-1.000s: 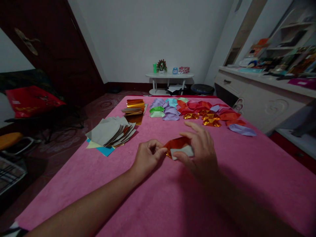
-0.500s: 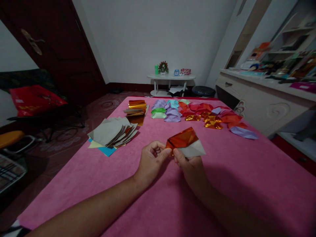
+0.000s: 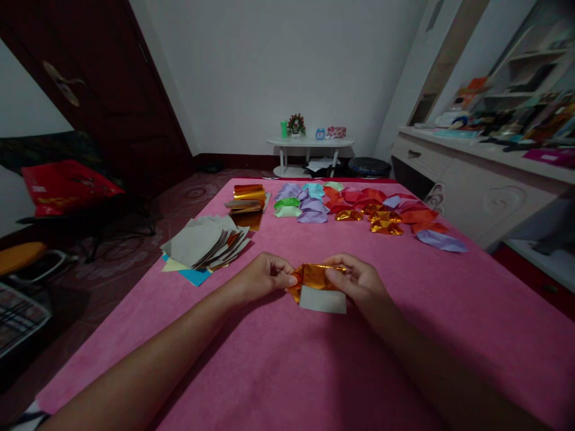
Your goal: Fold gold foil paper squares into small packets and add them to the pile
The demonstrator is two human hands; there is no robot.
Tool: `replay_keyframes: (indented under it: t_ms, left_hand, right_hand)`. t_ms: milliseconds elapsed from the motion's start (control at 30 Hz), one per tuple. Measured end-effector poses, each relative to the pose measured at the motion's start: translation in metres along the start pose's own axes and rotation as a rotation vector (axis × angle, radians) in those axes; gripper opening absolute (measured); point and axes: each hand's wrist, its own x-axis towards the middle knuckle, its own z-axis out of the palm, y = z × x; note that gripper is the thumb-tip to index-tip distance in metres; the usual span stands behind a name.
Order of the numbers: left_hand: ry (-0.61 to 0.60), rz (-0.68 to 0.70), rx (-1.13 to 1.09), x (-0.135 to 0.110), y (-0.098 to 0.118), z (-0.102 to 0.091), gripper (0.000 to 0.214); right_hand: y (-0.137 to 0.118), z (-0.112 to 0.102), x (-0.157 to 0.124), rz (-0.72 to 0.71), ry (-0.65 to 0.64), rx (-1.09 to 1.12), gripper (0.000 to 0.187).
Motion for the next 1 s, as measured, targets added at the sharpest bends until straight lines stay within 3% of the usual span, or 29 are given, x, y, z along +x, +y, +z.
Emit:
replay_keyframes:
  t_ms: [133,233,300,367,433,567,633,767,900,1000]
  left_hand:
    - [-0.172,0.047,0.248,0.005,0.011,-0.013,0.028]
    - [-0.199,0.129,0.408,0.014,0.022,-0.019,0.019]
    - [-0.250,0.152,0.469,0.021,0.028,-0.020,0.015]
    - [-0.329,0.165,0.515,0.028,0.031,-0.018,0.018]
    - [-0.379,0.182,0.564,0.035,0.032,-0.012,0.022]
    - [-0.393,0.180,0.632,0.046,0.035,0.002,0.025]
    - [-0.349,0.194,0.639,0.051,0.034,0.007,0.026]
    - [-0.303,0.226,0.665,0.055,0.030,0.011,0.025]
    - [-0.350,0.282,0.734,0.054,0.029,0.010,0.025]
    - [-0.380,0.274,0.786,0.054,0.030,0.009,0.023]
  right_hand:
    - [-0.002,0.003,-0.002,0.063,-0.148,-0.153,0.018]
    - [-0.005,0.007,-0.005,0.125,-0.291,-0.202,0.023]
    - [-0.008,0.007,-0.006,0.129,-0.282,-0.216,0.021]
    - [-0.010,0.005,-0.004,0.031,-0.164,-0.271,0.017]
    - [-0.010,0.001,-0.003,-0.176,-0.134,-0.401,0.010]
    - [-0.009,-0.004,-0.005,-0.569,-0.424,-0.605,0.022]
    - [-0.009,-0.003,-0.009,-0.614,-0.493,-0.676,0.024]
    - [-0.010,-0.002,-0.013,-0.656,-0.440,-0.826,0.020]
    - [-0.010,0.002,-0.016,-0.750,-0.378,-0.958,0.020]
    - [-0.009,0.007,-0.017,-0.758,-0.409,-1.021,0.021]
